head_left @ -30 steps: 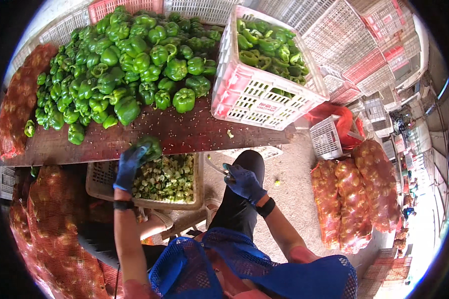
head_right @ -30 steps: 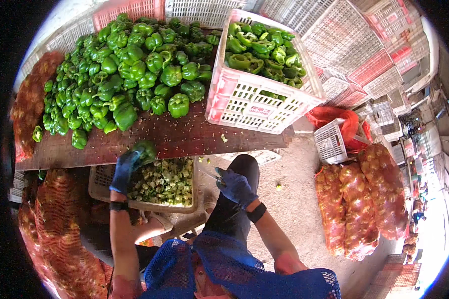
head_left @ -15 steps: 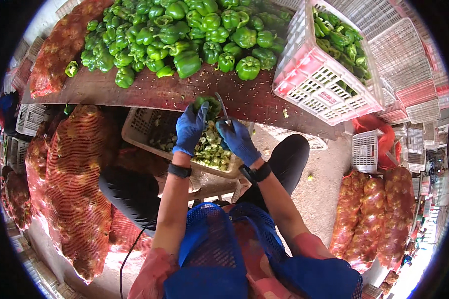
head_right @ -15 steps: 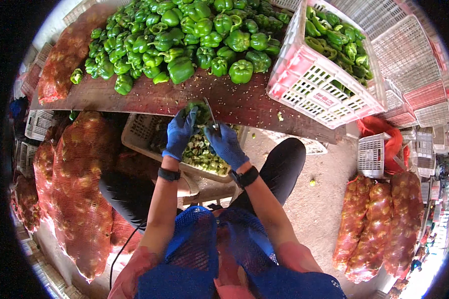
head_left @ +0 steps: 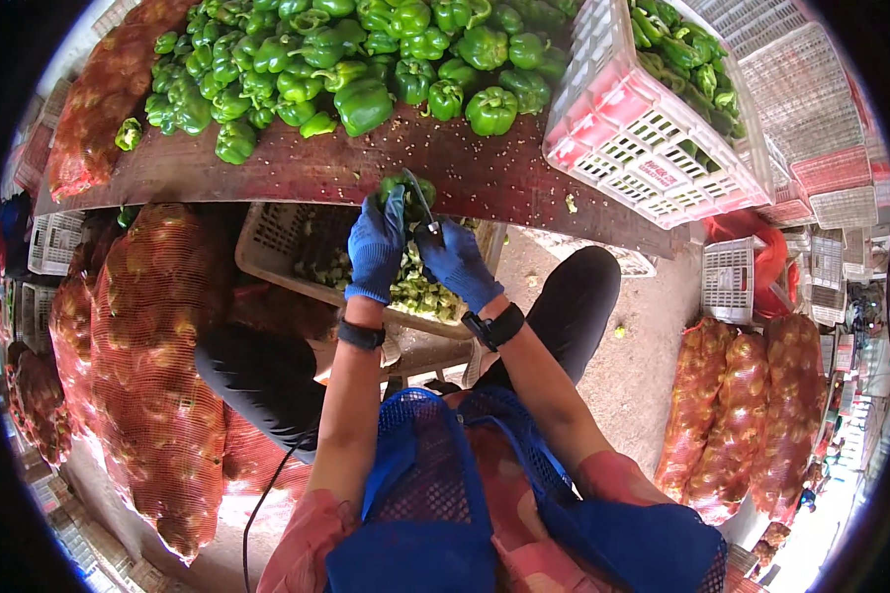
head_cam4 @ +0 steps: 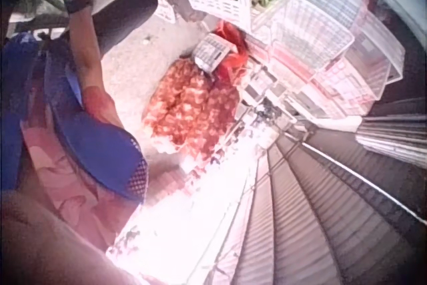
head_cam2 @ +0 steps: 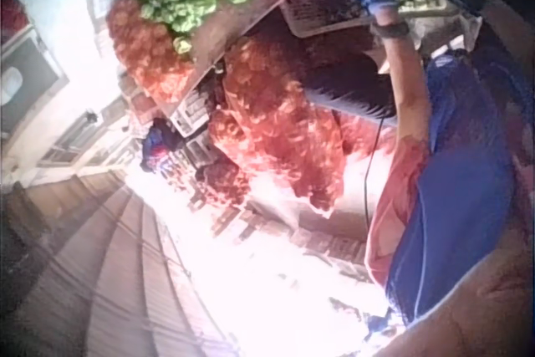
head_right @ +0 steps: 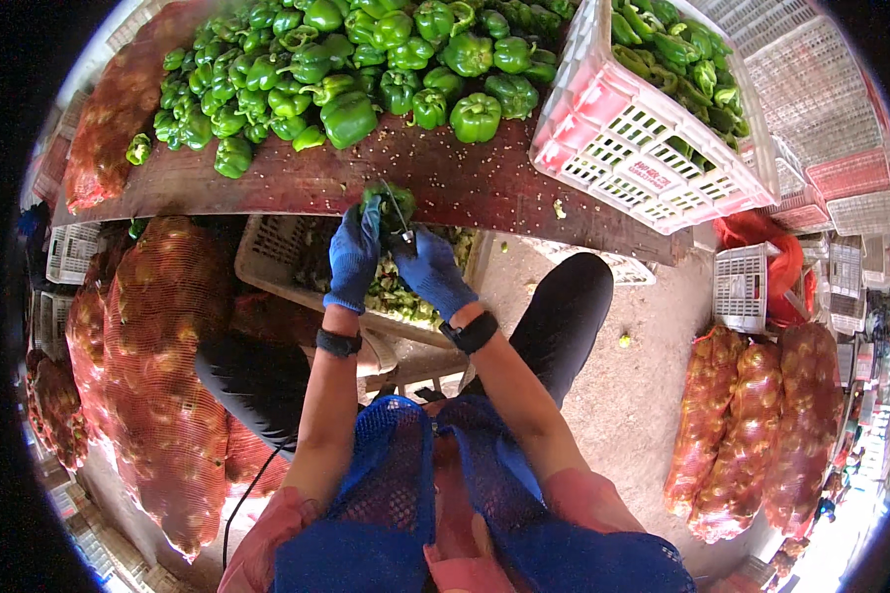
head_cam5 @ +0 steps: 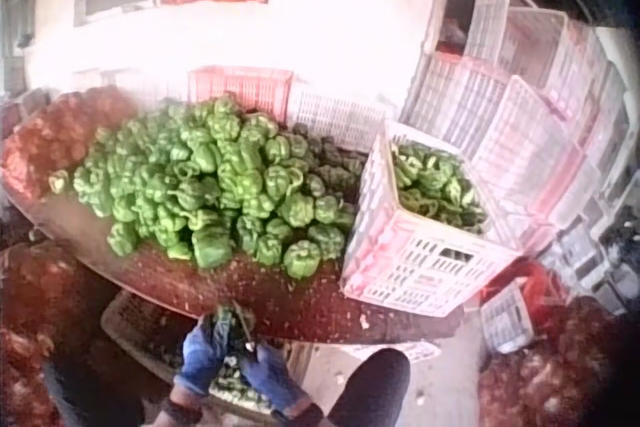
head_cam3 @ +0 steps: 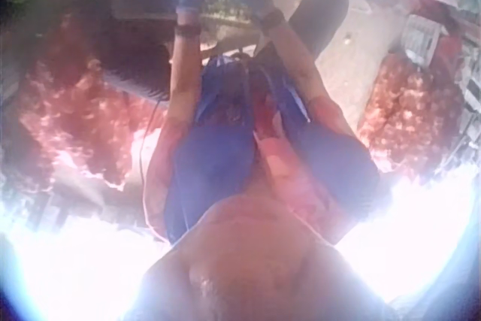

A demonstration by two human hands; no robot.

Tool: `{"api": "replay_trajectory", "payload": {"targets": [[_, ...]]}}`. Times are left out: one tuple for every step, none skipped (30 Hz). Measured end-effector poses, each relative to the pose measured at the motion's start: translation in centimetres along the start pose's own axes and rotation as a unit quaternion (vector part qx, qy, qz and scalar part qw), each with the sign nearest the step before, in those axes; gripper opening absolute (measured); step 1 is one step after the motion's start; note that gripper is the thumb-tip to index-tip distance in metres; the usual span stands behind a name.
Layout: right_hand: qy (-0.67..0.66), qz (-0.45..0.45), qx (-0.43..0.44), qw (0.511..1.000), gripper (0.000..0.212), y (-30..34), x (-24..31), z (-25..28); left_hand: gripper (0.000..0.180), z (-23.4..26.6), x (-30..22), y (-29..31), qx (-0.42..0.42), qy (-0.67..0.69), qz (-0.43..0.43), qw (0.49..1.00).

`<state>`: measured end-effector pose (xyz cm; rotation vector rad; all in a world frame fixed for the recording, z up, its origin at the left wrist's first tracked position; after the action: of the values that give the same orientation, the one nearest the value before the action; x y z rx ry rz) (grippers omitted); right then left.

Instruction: Cutting, coring, and sorting green bell peppers in an agricultural warehouse setting.

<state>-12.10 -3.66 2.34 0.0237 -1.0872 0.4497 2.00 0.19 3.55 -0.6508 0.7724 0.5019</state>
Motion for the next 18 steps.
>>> {"api": "replay_trajectory", "payload": {"targets": [[-0.016, 0.002, -0.024, 1.000, 0.015, 0.2, 0.0, 0.0, 0.053, -0.3, 0.0, 0.1, 0.004, -0.001, 0.000, 1.000], [-0.031, 0.004, -0.049, 0.998, 0.013, 0.4, 0.0, -0.1, 0.053, -0.4, 0.1, 0.2, 0.001, -0.035, 0.002, 0.999], [0.008, -0.014, -0.061, 0.998, 0.012, 0.6, -0.2, -0.4, 0.053, -0.5, -0.1, 0.3, -0.002, -0.069, 0.003, 0.998], [0.008, -0.019, -0.064, 0.998, 0.012, 0.7, -0.2, -0.8, 0.053, -0.7, -0.3, 0.3, 0.004, -0.069, 0.001, 0.998], [0.012, -0.019, -0.070, 0.997, 0.012, 0.8, -0.1, -1.1, 0.053, -0.9, 0.0, 0.3, 0.021, -0.081, 0.030, 0.996], [0.014, -0.020, -0.076, 0.997, 0.011, 0.8, 0.1, -1.5, 0.053, -0.8, 0.2, 0.3, 0.038, -0.094, 0.058, 0.993], [0.011, -0.002, -0.094, 0.995, 0.012, 0.8, 0.7, -1.7, 0.054, -0.7, 0.2, 0.2, 0.064, -0.085, 0.056, 0.993], [0.010, -0.008, -0.098, 0.995, 0.012, 0.7, 0.7, -1.8, 0.054, -0.9, 0.8, 0.1, 0.070, -0.087, 0.053, 0.992], [0.029, 0.003, -0.101, 0.994, 0.013, 0.6, 0.7, -2.0, 0.053, -0.8, 0.9, -0.1, 0.055, -0.085, 0.027, 0.994], [0.047, 0.015, -0.104, 0.993, 0.015, 0.3, 0.6, -2.2, 0.052, -0.8, 0.8, -0.3, 0.041, -0.082, 0.001, 0.996], [0.081, 0.011, -0.093, 0.992, 0.019, 0.0, 0.2, -2.4, 0.049, -1.0, 0.8, -0.3, 0.027, -0.118, -0.015, 0.993], [0.079, 0.005, -0.095, 0.992, 0.019, -0.5, -0.2, -2.2, 0.049, -1.3, 0.6, -0.3, 0.033, -0.120, -0.017, 0.992], [0.076, -0.025, -0.039, 0.996, 0.021, -1.1, -0.6, -2.6, 0.048, -1.4, 0.7, -0.6, 0.050, -0.122, 0.000, 0.991], [0.072, -0.055, 0.018, 0.996, 0.024, -1.1, -0.9, -3.2, 0.047, -1.4, 0.8, -0.6, 0.067, -0.123, 0.017, 0.990], [0.055, -0.059, 0.020, 0.997, 0.025, -0.9, -0.5, -2.8, 0.045, -1.1, 0.4, -0.2, 0.069, -0.140, 0.042, 0.987], [0.054, -0.060, 0.020, 0.997, 0.025, -0.9, -0.5, -3.1, 0.045, -1.3, 1.3, -0.2, 0.071, -0.142, 0.041, 0.986], [0.057, -0.064, 0.020, 0.996, 0.025, -1.2, -0.3, -3.5, 0.045, -1.7, 2.1, -0.4, 0.056, -0.148, -0.005, 0.987], [0.061, -0.070, 0.015, 0.996, 0.025, -1.5, -0.6, -3.8, 0.044, -1.7, 1.6, -0.8, 0.044, -0.151, -0.056, 0.986]]}}
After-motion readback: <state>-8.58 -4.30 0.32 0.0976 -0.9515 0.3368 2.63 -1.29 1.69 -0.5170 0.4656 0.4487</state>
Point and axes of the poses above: each hand's wrist, its own y-axis away from the middle knuckle, its own z-axis out of the back of the hand, x = y × z, the point moved 7 cm from there along -y, towards the middle knuckle, and after that the axes turned 7 degrees about -x, right-handed, at the moved point
